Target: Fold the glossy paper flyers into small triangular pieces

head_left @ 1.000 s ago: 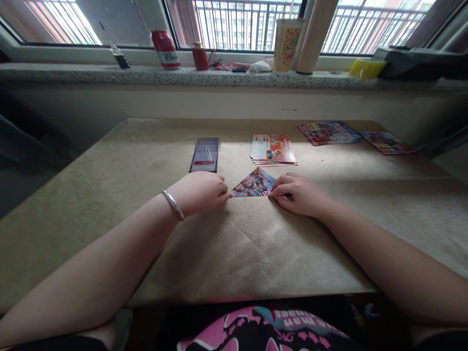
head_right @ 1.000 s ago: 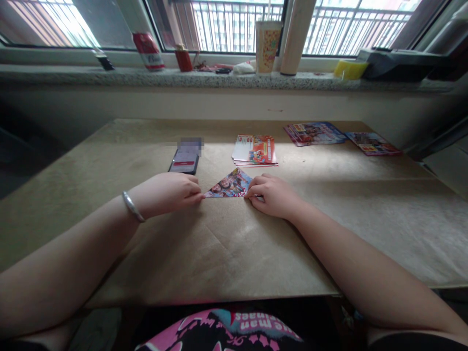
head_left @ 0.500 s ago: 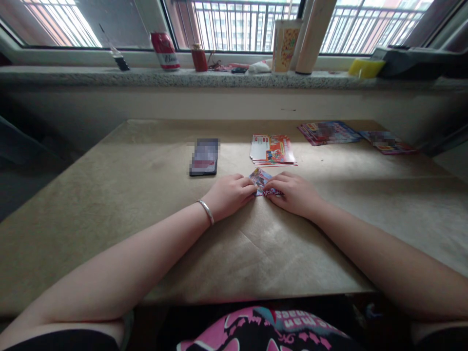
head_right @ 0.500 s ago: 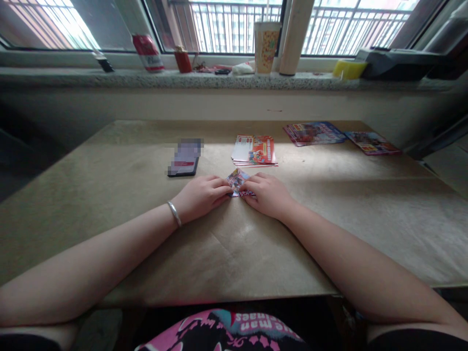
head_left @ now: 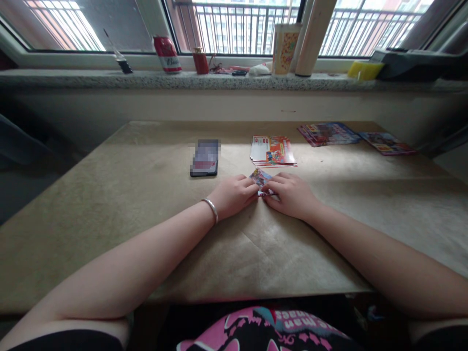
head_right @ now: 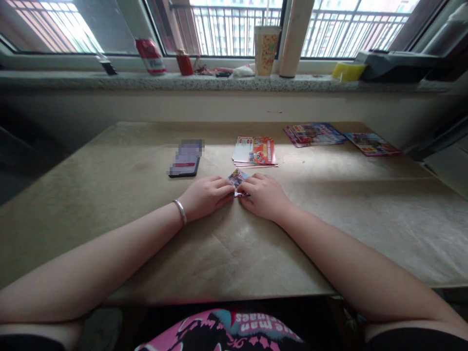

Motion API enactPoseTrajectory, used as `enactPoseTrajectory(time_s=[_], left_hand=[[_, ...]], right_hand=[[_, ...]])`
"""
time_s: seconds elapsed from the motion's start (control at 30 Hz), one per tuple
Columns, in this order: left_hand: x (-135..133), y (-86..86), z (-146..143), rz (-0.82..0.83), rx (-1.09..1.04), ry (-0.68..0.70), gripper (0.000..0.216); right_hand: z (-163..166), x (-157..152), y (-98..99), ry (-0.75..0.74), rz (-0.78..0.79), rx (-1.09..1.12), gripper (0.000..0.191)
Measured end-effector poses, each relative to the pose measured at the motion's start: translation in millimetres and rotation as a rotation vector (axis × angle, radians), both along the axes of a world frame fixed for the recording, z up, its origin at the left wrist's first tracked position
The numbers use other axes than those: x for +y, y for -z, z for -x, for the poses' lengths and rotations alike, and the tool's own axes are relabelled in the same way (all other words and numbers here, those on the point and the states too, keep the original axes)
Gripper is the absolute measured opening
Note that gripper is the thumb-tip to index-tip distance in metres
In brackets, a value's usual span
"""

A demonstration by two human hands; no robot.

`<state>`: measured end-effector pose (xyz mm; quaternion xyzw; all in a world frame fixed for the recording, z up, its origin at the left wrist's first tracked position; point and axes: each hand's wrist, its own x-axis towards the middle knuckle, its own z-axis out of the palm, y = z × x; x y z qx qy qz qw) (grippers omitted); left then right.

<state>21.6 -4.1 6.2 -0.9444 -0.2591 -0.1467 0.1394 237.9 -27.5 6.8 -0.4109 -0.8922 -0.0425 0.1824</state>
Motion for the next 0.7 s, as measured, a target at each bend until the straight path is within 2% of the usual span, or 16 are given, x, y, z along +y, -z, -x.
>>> enactPoseTrajectory(time_s=[0.17,0.47,0.7], left_hand=[[-4.6,-1.7,-1.7,-0.095,0.119,0.02,0.013],[-4.4,-4.0,1.0,-0.2,0.019,0.028,0.014],[-9.2,-6.7,-3.8,-0.29,-0.01,0.065,0.014]], right_hand=[[-0.2,1.8,1.1,-0.032,0.014,0.024,0.015],[1.8,-1.1,-1.1,0.039,-0.073,0.087,0.009],[7.4,-3.5,-0.8,0.021,-0.1,0.1,0.009]])
